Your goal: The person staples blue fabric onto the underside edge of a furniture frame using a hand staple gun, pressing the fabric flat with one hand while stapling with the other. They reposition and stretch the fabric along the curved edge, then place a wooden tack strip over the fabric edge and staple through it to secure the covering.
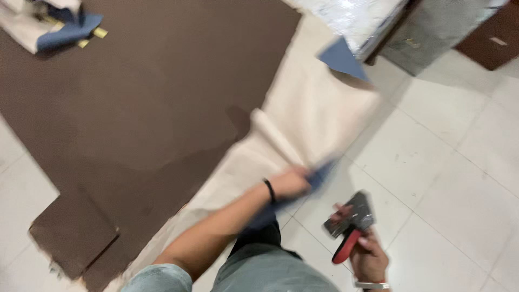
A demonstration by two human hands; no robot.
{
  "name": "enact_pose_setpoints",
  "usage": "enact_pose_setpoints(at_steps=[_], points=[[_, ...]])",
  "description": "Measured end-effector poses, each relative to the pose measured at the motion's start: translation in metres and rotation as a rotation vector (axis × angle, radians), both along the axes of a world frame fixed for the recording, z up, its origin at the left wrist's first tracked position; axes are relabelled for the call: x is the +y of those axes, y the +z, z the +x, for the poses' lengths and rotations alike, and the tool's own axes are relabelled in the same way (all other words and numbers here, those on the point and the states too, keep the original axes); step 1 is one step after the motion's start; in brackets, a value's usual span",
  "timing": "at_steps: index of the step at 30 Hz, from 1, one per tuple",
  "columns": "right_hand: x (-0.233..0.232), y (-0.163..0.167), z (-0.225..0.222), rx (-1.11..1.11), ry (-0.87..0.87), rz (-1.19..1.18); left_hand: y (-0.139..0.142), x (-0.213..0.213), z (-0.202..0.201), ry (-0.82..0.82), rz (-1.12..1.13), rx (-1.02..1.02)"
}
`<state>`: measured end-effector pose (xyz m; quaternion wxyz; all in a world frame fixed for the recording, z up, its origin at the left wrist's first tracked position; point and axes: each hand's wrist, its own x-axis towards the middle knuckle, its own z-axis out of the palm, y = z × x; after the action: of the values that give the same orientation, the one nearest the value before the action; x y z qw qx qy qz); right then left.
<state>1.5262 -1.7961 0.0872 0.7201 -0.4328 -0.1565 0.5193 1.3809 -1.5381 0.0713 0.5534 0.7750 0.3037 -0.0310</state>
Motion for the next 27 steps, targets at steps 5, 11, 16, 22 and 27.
enact_pose_setpoints(at_steps=[5,11,16,22,27], points=[[0.073,0.074,0.079,-0.671,0.170,-0.192,0.021,-0.070,0.028,-0.228,-0.468,-0.284],[0.138,0.078,0.131,-0.609,0.619,-0.285,0.061,-0.055,0.038,-0.105,-0.204,-0.306],[0.176,0.007,0.155,-0.691,0.971,-0.366,0.079,-0.029,0.038,0.286,0.236,0.035],[0.247,-0.053,0.148,-1.007,0.975,-0.060,0.052,-0.024,0.028,0.777,0.388,0.186],[0.308,-0.045,0.130,-1.395,0.860,-0.125,0.010,-0.042,-0.036,0.884,0.634,0.394]])
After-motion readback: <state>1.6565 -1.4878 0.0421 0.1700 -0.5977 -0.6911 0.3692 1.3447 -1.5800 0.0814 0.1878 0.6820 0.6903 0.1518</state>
